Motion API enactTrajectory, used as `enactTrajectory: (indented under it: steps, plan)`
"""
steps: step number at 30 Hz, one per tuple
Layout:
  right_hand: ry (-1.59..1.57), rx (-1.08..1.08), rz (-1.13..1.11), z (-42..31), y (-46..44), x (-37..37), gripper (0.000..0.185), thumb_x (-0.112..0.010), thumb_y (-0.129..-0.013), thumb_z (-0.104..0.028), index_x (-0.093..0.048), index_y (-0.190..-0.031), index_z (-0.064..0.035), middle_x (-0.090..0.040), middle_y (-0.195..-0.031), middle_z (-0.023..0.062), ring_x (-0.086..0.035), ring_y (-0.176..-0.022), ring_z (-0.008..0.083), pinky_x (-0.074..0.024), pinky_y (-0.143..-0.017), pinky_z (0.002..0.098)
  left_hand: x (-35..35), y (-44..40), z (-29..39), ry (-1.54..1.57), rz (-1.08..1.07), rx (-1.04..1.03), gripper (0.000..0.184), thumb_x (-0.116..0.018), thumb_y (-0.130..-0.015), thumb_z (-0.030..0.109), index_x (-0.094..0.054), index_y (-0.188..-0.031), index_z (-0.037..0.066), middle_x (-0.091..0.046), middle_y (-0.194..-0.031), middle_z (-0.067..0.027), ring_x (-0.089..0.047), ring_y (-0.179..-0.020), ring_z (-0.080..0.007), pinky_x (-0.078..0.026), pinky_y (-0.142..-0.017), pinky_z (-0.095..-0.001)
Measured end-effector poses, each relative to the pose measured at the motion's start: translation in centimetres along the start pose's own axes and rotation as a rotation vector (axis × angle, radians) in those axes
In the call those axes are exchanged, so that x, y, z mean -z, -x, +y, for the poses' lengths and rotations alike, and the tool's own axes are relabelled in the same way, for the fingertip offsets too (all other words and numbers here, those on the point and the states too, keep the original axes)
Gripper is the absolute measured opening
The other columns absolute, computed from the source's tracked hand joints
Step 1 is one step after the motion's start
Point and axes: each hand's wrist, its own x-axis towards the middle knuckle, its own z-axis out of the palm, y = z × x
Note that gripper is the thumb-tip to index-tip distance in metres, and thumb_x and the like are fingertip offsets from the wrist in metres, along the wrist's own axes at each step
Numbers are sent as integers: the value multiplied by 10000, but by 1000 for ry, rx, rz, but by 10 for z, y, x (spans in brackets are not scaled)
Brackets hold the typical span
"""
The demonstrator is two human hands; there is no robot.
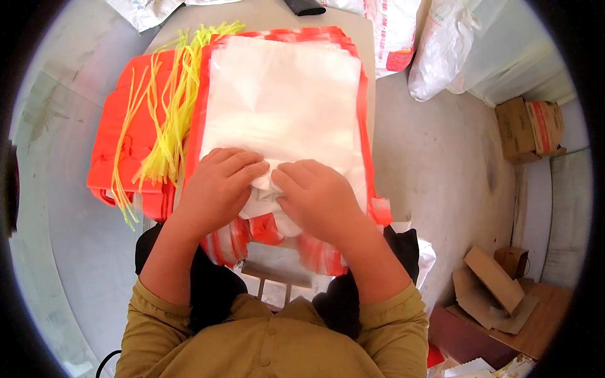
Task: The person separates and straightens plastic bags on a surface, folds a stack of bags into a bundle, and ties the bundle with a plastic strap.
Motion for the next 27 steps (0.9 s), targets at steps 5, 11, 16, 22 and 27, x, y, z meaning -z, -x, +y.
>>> enactTrajectory:
  steps: [5, 11, 16, 22, 27]
  plan:
    - [177, -10, 110, -3, 3, -13, 296, -708, -789, -20, -705, -1085, -25, -734, -1093, 120, -711, -996, 306, -600, -840, 393, 2, -2, -2, -15, 16, -13, 353, -667, -804, -3, -701, -1153, 41, -714, -1160, -99, -661, -1121, -305, -513, -983, -438]
    - [178, -38, 131, 0, 2, -14, 256, -686, -811, -42, -704, -1066, -27, -747, -1072, 114, -722, -994, 293, -599, -848, 382, 5, 0, -3, -51, 17, 26, 310, -650, -852, 21, -710, -1154, 56, -737, -1192, -125, -682, -1163, -307, -519, -1016, -458]
    - [99, -99, 75, -4, -2, -4, 216, -677, -824, -67, -692, -1039, -47, -745, -1008, 94, -728, -947, 283, -594, -793, 387, 7, 1, -3, -13, 32, 37, 284, -655, -849, 12, -726, -1118, 70, -766, -1126, -121, -725, -1085, -306, -568, -926, -445]
    - [98, -78, 17, -13, -5, 6, 229, -675, -827, -80, -674, -1056, -72, -732, -963, 79, -725, -906, 274, -585, -727, 386, 14, 6, 3, 9, 32, 26, 280, -676, -818, -7, -732, -1078, 82, -780, -1049, -104, -750, -987, -306, -604, -804, -394]
    - [130, -47, 9, -12, -2, 0, 242, -675, -819, -85, -672, -1061, -77, -734, -971, 75, -726, -902, 272, -586, -730, 379, 16, 7, 5, 69, -15, 51, 311, -713, -805, -1, -724, -1103, 87, -776, -1085, -97, -738, -1055, -318, -594, -875, -423]
